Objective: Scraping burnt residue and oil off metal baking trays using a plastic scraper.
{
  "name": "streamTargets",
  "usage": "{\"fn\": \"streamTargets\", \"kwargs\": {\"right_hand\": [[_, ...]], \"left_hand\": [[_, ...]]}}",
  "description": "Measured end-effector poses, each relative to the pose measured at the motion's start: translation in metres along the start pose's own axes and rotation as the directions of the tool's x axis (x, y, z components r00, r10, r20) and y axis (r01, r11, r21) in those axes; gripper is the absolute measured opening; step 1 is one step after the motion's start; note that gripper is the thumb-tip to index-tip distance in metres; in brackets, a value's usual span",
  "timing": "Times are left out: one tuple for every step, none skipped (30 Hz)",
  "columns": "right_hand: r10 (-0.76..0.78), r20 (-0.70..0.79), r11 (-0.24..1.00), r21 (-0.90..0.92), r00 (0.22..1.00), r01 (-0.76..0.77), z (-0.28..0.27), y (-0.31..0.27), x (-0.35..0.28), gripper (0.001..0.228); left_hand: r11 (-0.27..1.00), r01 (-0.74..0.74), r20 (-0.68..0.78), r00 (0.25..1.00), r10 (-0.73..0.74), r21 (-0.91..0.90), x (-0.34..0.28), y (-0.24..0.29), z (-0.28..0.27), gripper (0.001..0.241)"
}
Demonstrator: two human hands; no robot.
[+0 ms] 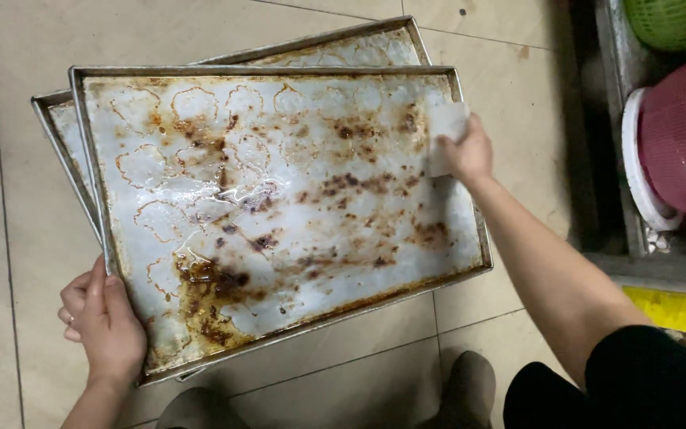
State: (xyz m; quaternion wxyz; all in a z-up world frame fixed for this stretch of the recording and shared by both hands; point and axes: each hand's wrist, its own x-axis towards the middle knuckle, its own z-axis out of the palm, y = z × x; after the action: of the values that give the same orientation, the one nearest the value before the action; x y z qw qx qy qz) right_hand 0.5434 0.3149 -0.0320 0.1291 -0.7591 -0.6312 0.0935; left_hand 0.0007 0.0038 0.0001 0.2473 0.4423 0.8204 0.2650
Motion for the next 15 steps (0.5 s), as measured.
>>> {"fn": "streamTargets", "kwargs": {"right_hand": [[-0.022,0.033,0.994,0.108,0.999,0.018,0.006,-0.024,-0.008,0.039],[-0.024,0.034,0.993,0.113,0.999,0.020,0.000,-0.072,-0.024,0.039],[-0.064,0.146,0.983,0.178,0.987,0.037,-0.007,-0.119,-0.041,0.048],[-0.102,0.254,0.970,0.238,0.962,0.040,-0.017,-0.162,-0.061,0.059],[-0.096,0.255,0.971,0.235,0.962,0.035,0.001,-0.173,-0.071,0.059],[-0.241,0.222,0.959,0.205,0.945,0.197,0.019,-0.187,-0.080,0.061],[-0.382,0.196,0.920,0.170,0.903,0.353,0.038,-0.201,-0.090,0.063],[-0.385,0.188,0.919,0.168,0.903,0.357,0.029,-0.223,-0.112,0.063],[-0.434,0.276,0.898,0.207,0.858,0.388,0.022,-0.246,-0.134,0.053],[-0.487,0.360,0.872,0.257,0.796,0.417,0.017,-0.271,-0.159,0.044],[-0.497,0.355,0.866,0.264,0.792,0.425,0.023,-0.288,-0.172,0.044],[-0.554,0.386,0.831,0.302,0.738,0.467,0.027,-0.298,-0.190,0.033],[-0.608,0.413,0.793,0.341,0.678,0.504,0.031,-0.308,-0.207,0.023],[-0.609,0.416,0.793,0.340,0.675,0.506,0.020,-0.317,-0.214,0.023],[-0.570,0.550,0.816,0.290,0.610,0.500,0.009,-0.327,-0.220,0.027]], "left_hand": [[1.000,0.028,0.007,1.000,-0.028,-0.005,0.001,0.003,-0.001,0.054],[1.000,0.028,0.004,1.000,-0.028,-0.003,0.001,-0.001,0.000,0.054],[1.000,0.020,-0.020,1.000,-0.020,-0.003,0.001,-0.005,0.002,0.052],[1.000,0.011,-0.033,0.999,-0.011,-0.005,0.000,-0.007,0.005,0.051],[1.000,0.009,-0.027,1.000,-0.009,-0.004,-0.001,-0.006,0.005,0.051],[1.000,-0.011,-0.037,0.999,0.010,-0.013,0.000,-0.006,0.005,0.050],[0.999,-0.031,-0.046,0.998,0.030,-0.022,0.001,-0.005,0.004,0.049],[0.999,-0.036,-0.051,0.998,0.035,-0.027,0.001,-0.007,0.007,0.049],[0.999,-0.019,-0.049,0.999,0.018,-0.026,0.001,-0.009,0.010,0.049],[1.000,0.003,-0.053,0.999,-0.004,-0.018,0.000,-0.013,0.010,0.049],[1.000,0.003,-0.064,0.998,-0.004,-0.015,0.005,-0.012,0.006,0.049],[1.000,0.004,-0.050,0.999,-0.005,-0.022,0.003,-0.010,0.006,0.050],[1.000,0.004,-0.036,0.999,-0.005,-0.029,0.002,-0.008,0.006,0.050],[0.999,0.007,-0.037,0.999,-0.008,-0.031,0.002,-0.004,0.005,0.050],[0.999,0.015,-0.007,1.000,-0.016,-0.037,0.002,-0.001,0.003,0.052]]}}
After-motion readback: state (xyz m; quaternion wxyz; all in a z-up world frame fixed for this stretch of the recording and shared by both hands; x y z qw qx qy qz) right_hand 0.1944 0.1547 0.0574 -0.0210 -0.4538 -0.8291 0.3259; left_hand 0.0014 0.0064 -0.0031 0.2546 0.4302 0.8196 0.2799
